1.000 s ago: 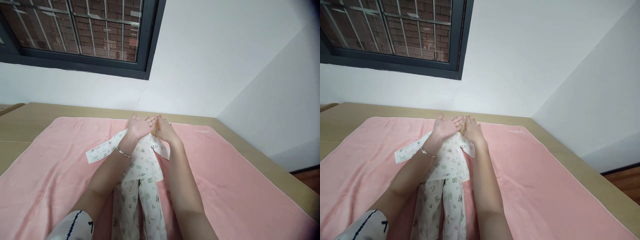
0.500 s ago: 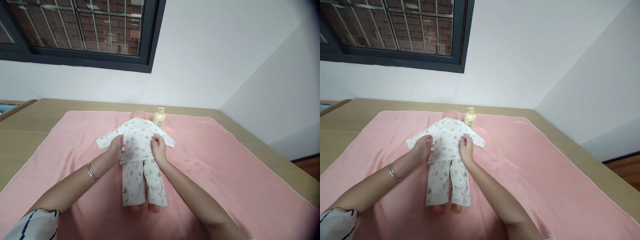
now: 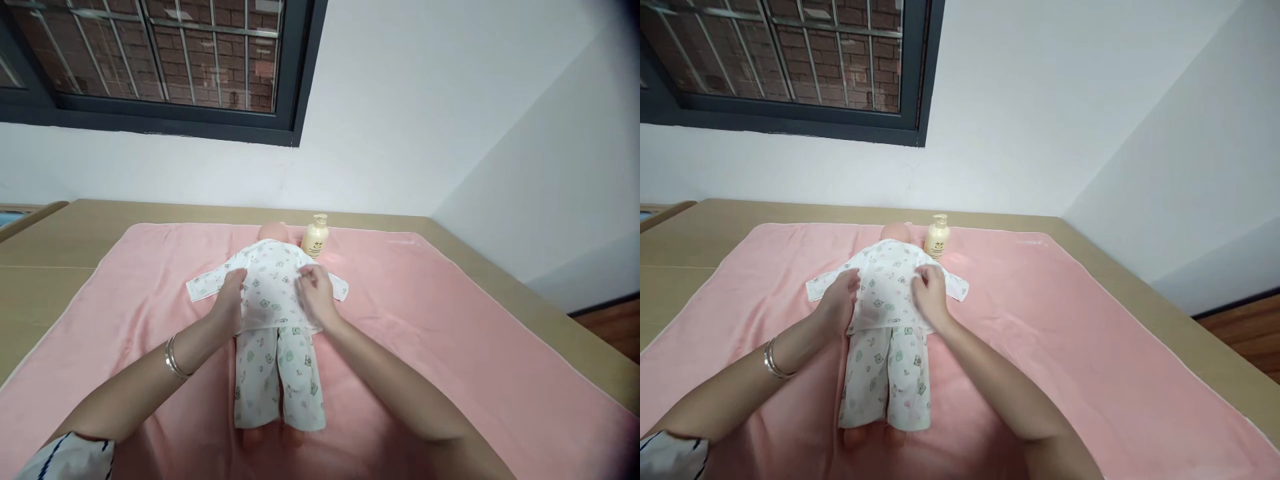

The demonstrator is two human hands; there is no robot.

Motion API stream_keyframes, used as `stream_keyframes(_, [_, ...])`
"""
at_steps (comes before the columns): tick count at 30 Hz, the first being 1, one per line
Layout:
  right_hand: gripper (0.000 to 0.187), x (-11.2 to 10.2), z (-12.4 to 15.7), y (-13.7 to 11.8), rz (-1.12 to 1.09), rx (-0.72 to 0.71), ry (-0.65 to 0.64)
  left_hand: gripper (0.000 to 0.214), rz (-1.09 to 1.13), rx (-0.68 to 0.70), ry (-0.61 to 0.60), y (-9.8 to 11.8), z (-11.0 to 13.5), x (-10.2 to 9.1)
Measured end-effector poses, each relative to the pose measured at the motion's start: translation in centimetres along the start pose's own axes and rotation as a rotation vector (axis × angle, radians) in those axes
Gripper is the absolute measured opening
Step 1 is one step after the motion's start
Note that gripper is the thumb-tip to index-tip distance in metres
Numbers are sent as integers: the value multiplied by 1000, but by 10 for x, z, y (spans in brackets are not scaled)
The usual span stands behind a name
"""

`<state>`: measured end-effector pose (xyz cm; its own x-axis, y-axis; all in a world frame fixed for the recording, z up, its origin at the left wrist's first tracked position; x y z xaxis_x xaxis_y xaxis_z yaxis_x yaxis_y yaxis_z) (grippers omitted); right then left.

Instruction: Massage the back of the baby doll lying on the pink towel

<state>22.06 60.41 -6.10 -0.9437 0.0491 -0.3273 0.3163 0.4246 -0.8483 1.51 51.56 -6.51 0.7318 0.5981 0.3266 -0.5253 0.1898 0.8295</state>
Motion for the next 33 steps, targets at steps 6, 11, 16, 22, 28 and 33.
stream_keyframes(6, [55,-27,-117,-37,525,-242,136,51,216,-95,-441,41,-36,135])
stream_keyframes(11, [52,-3,-146,-25,755,-142,-96,70,353,-194,-610,38,-86,212])
stream_keyframes(16, [50,-2,-138,-16,728,-132,-110,60,269,-159,-660,27,-85,211])
stream_keyframes(22, [49,19,-109,-49,443,-164,-265,54,325,-136,-594,43,-21,149])
stream_keyframes(28, [70,56,-6,-125,219,-411,-340,61,327,-50,-647,66,34,103])
stream_keyframes(33, [69,47,43,-153,24,-557,-434,53,317,72,-547,50,64,86])
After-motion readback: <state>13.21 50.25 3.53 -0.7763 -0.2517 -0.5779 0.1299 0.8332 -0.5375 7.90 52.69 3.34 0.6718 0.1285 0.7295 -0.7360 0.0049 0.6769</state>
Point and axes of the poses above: each hand's wrist, its own z-axis away from the middle knuckle, its own x-axis out of the palm, y = z × x, the point moved 6 cm from there along -z, towards the middle knuckle, and after that the axes turned 4 degrees about -x, right-handed, at the moved point
